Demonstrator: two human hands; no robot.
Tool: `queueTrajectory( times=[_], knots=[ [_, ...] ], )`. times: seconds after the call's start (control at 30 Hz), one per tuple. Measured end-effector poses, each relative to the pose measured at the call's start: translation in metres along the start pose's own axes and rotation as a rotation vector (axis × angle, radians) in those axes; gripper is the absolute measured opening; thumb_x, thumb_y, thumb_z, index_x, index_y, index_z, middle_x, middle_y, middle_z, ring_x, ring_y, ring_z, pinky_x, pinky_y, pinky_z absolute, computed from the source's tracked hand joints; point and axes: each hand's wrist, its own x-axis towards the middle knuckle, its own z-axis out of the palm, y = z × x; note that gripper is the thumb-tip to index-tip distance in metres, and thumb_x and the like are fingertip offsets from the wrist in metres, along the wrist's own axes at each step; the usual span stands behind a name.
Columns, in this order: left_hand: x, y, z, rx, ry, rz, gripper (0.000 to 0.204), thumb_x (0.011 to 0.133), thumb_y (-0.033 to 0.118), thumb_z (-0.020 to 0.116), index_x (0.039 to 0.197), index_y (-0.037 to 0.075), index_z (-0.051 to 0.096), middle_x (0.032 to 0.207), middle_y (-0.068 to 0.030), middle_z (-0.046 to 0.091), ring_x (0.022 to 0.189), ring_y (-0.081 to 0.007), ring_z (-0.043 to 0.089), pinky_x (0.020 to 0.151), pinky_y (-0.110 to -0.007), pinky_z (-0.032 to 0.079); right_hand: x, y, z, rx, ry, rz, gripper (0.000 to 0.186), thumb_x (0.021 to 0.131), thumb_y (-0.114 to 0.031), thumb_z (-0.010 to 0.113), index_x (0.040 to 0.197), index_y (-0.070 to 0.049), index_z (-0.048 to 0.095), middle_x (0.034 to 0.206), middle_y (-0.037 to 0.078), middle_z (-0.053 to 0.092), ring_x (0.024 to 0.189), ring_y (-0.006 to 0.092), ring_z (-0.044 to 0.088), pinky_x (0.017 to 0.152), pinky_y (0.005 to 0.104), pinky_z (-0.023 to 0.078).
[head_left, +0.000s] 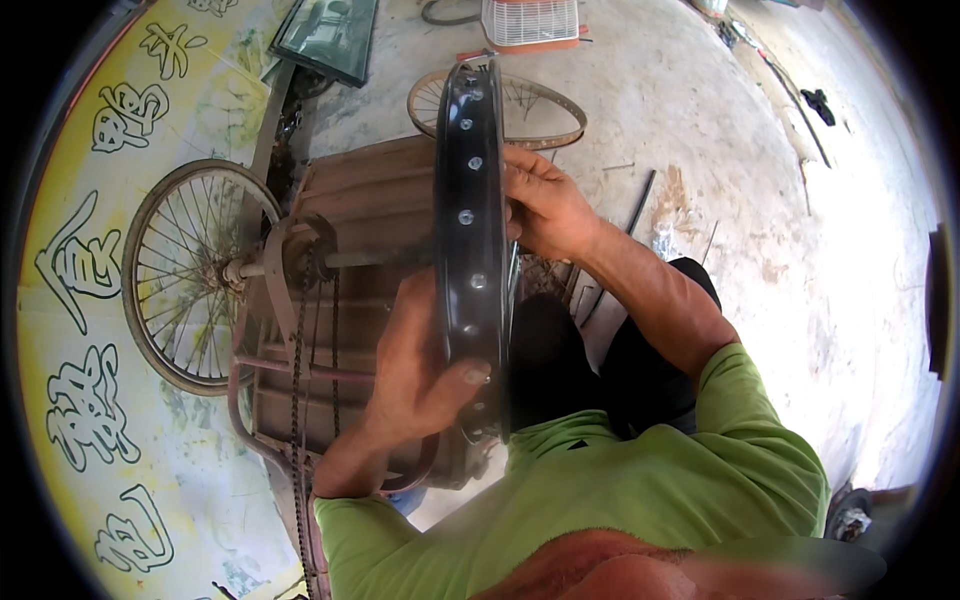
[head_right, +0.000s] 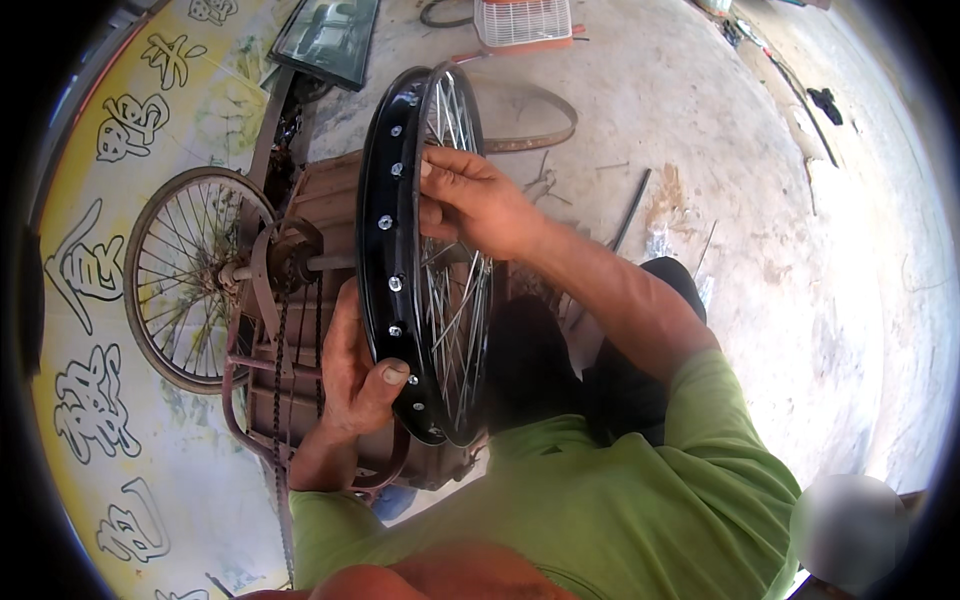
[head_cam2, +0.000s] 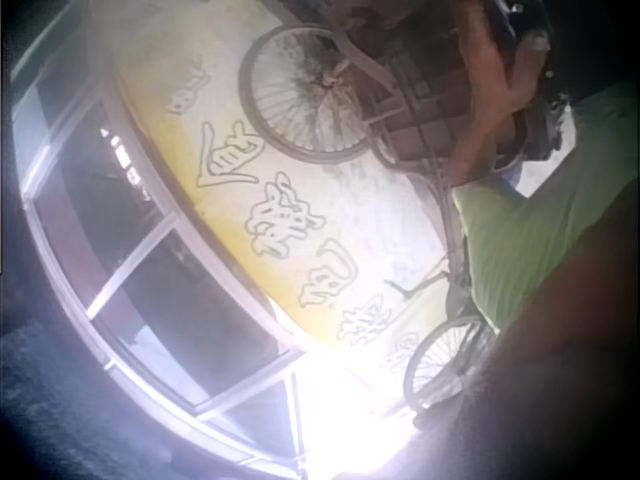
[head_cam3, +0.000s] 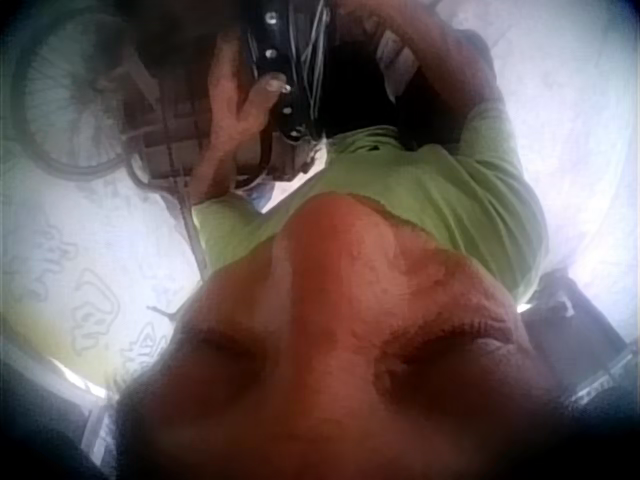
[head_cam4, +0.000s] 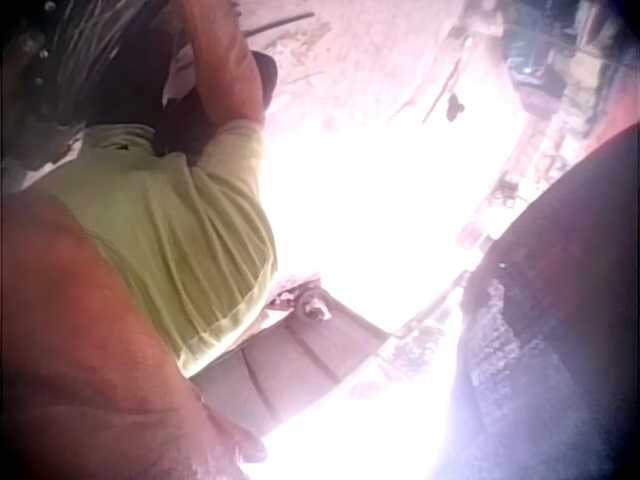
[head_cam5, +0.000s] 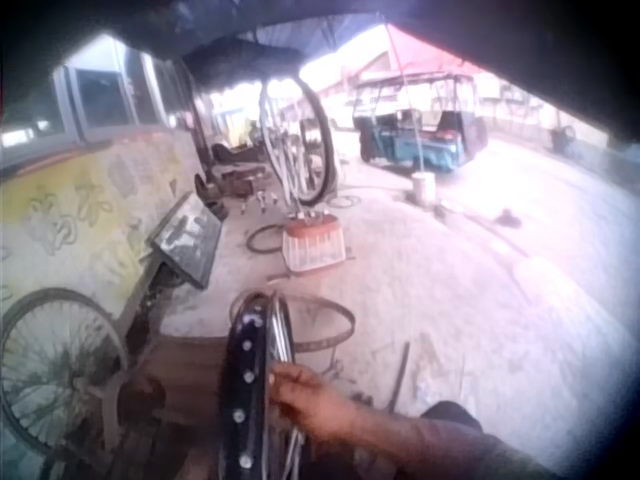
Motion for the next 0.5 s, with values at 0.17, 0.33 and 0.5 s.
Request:
queueTrajectory(
  times=[0.17,0.33,0.5],
  knots=[
    [-0.003,-0.008,-0.002,0.01,0.013,0.047,0.074,0.089,0.033,0.071,0.145,-0.007,0.043,0.131,-0.0204,0.053,0.116,-0.0287,0.055,0.1,-0.041,0.044,0.004,-0.004,0.013,-0.331,0.191,-0.176,0.028,0.104,-0.023,0.059,0.121,-0.001,0.061,0.095,0.003,0.066,0.077,0.0122,0.058,0.064,0.0272,0.046],
    [-0.005,-0.006,-0.001,0.01,0.045,0.046,0.076,0.089,0.031,0.071,0.147,-0.007,0.041,0.135,-0.0216,0.052,0.12,-0.032,0.053,0.104,-0.043,0.043,-0.028,-0.028,0.043,-1.134,0.242,-0.271,0.011,0.092,-0.009,0.069,0.1,-0.001,0.068,0.089,0.009,0.067,0.077,0.0152,0.063,0.067,0.0316,0.051],
    [0.004,-0.015,-0.004,0.117,0.071,0.232,0.076,0.089,0.035,0.07,0.146,-0.008,0.042,0.138,-0.0238,0.049,0.128,-0.0344,0.048,0.108,-0.046,0.04,-0.039,-0.024,0.055,-1.114,-0.078,-0.282,0.012,0.093,-0.003,0.065,0.104,0.0,0.069,0.098,0.015,0.065,0.083,0.0303,0.066,0.074,0.0375,0.054]
  ],
)
